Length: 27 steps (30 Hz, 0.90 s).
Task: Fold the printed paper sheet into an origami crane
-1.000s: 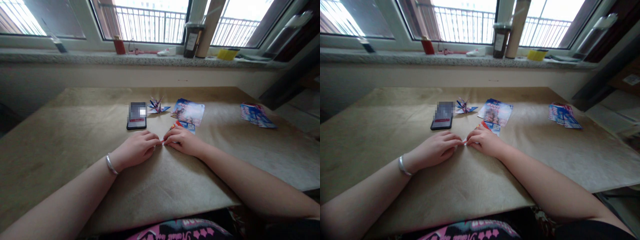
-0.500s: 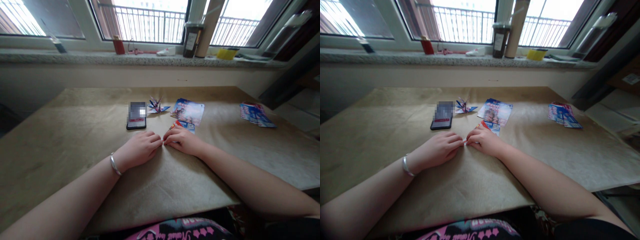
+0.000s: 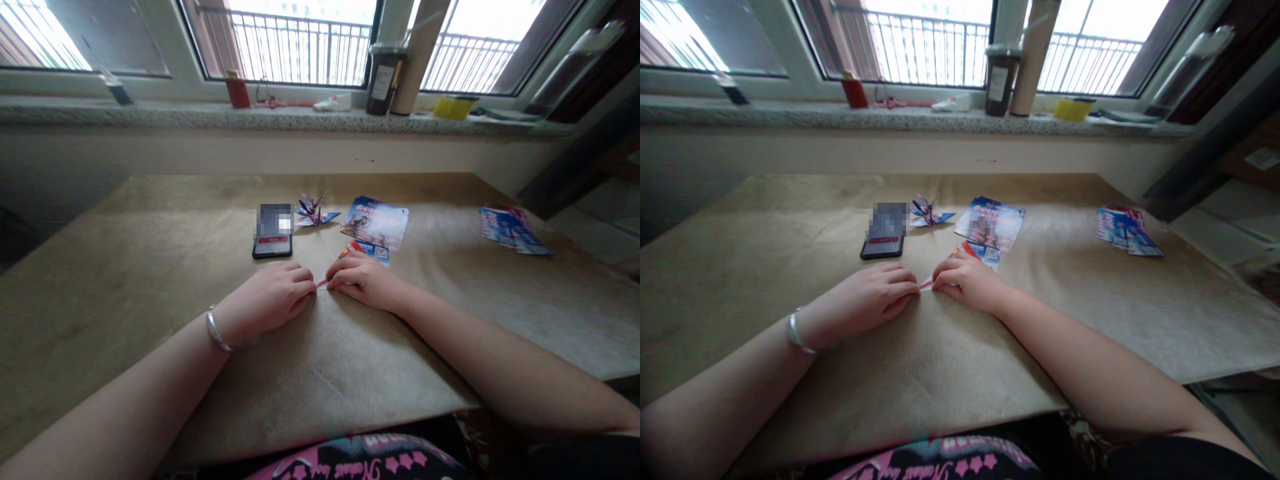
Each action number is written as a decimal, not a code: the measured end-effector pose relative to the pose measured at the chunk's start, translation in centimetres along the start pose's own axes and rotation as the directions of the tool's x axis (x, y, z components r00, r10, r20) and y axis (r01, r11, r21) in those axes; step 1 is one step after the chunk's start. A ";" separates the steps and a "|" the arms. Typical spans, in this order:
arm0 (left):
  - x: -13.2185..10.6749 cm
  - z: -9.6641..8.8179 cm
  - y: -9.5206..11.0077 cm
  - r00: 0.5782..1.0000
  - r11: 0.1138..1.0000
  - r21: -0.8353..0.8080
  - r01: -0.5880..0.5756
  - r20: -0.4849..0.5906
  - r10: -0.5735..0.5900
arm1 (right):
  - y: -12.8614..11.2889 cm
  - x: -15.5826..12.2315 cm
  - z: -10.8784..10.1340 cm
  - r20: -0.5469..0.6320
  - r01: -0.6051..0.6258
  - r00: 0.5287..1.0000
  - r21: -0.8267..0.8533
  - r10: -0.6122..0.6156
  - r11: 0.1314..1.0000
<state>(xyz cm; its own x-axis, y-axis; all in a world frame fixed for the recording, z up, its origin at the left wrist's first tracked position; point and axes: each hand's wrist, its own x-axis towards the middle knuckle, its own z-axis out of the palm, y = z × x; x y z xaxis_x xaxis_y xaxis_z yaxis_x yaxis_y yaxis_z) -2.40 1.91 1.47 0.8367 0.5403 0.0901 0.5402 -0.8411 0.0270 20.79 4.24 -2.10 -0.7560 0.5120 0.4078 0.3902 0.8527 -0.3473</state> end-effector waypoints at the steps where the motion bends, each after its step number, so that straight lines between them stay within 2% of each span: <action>1: -0.1 0.0 -0.1 1.000 1.000 -0.013 -0.001 -0.003 0.001 | 0.0 0.0 0.0 0.000 0.003 1.000 -0.001 -0.003 1.000; 14: -0.6 0.4 -1.1 0.999 0.988 -0.157 0.003 -0.053 -0.012 | -0.2 -0.1 0.0 0.008 0.000 1.000 -0.007 0.000 1.000; 18: -0.5 0.9 -1.0 0.993 0.992 -0.117 -0.041 -0.114 0.027 | -0.2 -0.1 0.0 0.012 0.000 1.000 -0.015 0.001 1.000; 27: -0.2 1.0 -0.1 0.993 0.998 -0.015 -0.056 -0.109 0.054 | -0.2 0.0 0.1 0.000 0.041 0.999 -0.101 -0.041 0.994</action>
<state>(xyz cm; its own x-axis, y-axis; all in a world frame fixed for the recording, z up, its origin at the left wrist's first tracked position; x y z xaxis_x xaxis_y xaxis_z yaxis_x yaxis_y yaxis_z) -2.53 1.96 0.48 0.8497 0.4880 0.1996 0.4911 -0.8703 0.0370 20.73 4.07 -2.12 -0.7717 0.4762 0.4215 0.4100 0.8792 -0.2428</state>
